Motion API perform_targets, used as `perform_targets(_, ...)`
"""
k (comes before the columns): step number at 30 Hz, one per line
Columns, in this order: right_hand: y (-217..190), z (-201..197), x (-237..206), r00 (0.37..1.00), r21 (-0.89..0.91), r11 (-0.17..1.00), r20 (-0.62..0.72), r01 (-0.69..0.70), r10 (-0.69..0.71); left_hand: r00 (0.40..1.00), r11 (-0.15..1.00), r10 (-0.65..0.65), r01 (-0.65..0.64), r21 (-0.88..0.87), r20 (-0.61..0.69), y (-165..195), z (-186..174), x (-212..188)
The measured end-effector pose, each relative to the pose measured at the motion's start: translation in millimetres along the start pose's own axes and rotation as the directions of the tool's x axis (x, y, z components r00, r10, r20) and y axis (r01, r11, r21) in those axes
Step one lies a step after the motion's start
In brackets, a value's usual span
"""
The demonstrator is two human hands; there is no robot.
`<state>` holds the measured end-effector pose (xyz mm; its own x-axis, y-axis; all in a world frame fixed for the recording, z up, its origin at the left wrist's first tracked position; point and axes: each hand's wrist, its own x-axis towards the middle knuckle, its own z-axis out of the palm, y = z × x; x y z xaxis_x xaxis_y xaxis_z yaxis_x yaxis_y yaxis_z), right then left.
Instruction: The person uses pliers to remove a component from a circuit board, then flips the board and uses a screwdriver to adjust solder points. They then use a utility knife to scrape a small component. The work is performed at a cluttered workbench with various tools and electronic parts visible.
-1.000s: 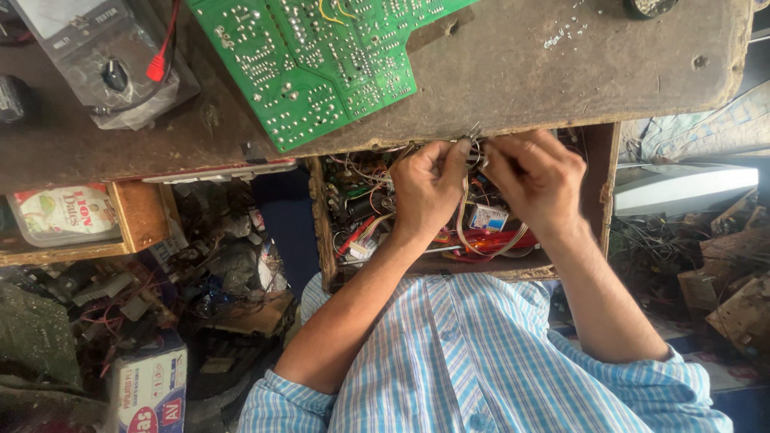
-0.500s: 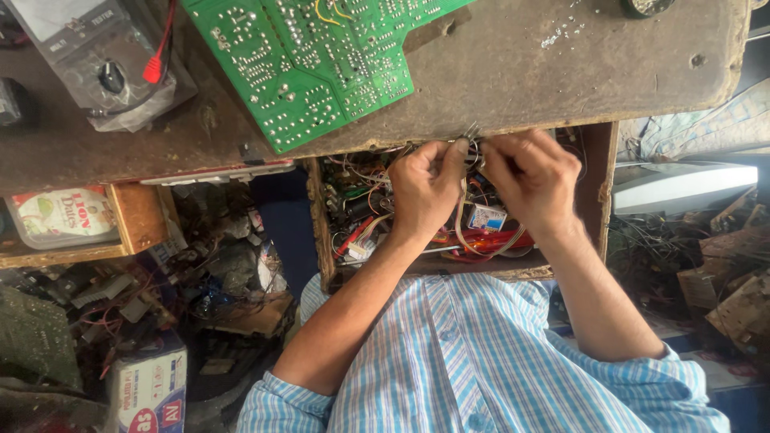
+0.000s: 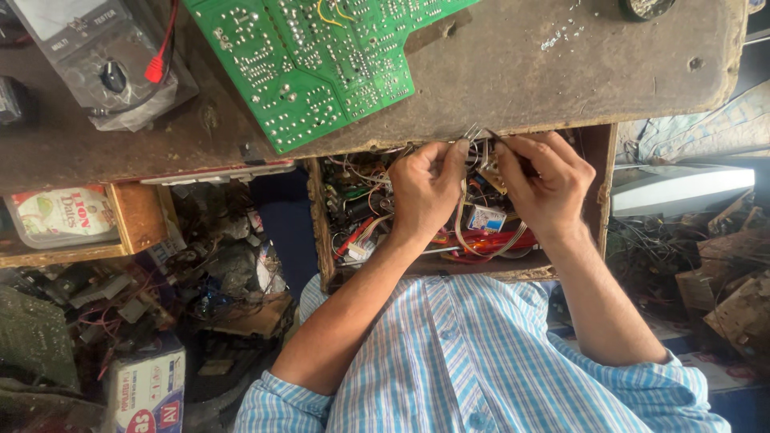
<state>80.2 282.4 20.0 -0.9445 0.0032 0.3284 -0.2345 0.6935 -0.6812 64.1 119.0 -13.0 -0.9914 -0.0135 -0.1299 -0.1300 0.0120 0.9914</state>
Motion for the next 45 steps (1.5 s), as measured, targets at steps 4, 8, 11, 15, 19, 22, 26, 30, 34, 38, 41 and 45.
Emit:
perform_targets(4, 0.1, 3.5, -2.3, 0.999, 0.005, 0.999, 0.012, 0.049, -0.049, 1.0, 1.0, -0.005, 0.005, -0.011, -0.008, 0.5, 0.8, 0.1)
perform_targets(8, 2.2, 7.4, -2.3, 0.997, 0.002, 0.998, 0.036, 0.066, -0.066, 1.0, 1.0, 0.014, -0.014, 0.013, 0.004, 1.4, -0.6, 0.3)
perform_targets(11, 4.2, 7.0, -2.2, 0.999, 0.002, 1.0, 0.038, 0.009, -0.009, 1.0, 1.0, 0.012, -0.012, 0.011, 0.005, 1.6, -0.7, 0.3)
perform_targets(15, 4.9, 6.1, -3.1, 0.997, -0.01, 0.998, 0.055, 0.061, -0.06, 1.0, 1.0, 0.0, 0.0, 0.015, -0.003, 1.2, 0.9, 0.4)
perform_targets(19, 4.7, 5.2, -1.8, 0.999, 0.036, 0.999, 0.038, 0.024, -0.026, 1.0, 1.0, -0.007, 0.007, -0.01, -0.007, 0.8, 1.6, -0.2)
perform_targets(22, 4.1, 5.7, 0.1, 0.998, 0.049, 0.999, 0.053, 0.012, -0.015, 1.0, 1.0, -0.014, 0.014, 0.001, 0.001, 0.7, 0.9, -0.2)
perform_targets(26, 2.4, 6.4, 2.0, 0.998, 0.003, 0.999, 0.049, 0.039, -0.039, 1.0, 0.999, -0.023, 0.023, -0.031, -0.002, 0.8, 2.3, -0.1)
perform_targets(30, -0.2, 6.4, 1.9, 0.995, -0.006, 0.996, 0.039, 0.091, -0.091, 1.0, 1.0, 0.0, 0.0, -0.009, -0.006, 0.8, 2.1, 0.7)
perform_targets(34, -1.8, 6.7, 0.7, 0.999, 0.053, 0.999, 0.052, -0.008, 0.005, 1.0, 1.0, -0.01, 0.01, -0.005, -0.006, 0.7, 2.1, 0.7)
perform_targets(38, 0.1, 7.2, 0.6, 0.996, 0.022, 0.997, 0.04, 0.076, -0.077, 1.0, 1.0, -0.007, 0.007, -0.022, -0.004, 0.5, 1.5, 0.5)
perform_targets(41, 3.7, 6.2, 1.8, 0.998, 0.016, 0.999, 0.043, 0.042, -0.043, 1.0, 1.0, 0.024, -0.024, -0.002, -0.002, 0.3, 1.0, 0.7)
perform_targets(45, 6.5, 6.6, 0.5, 0.999, 0.051, 0.999, 0.039, 0.014, -0.015, 1.0, 1.0, 0.005, -0.005, -0.006, -0.003, -0.2, 0.9, 0.3)
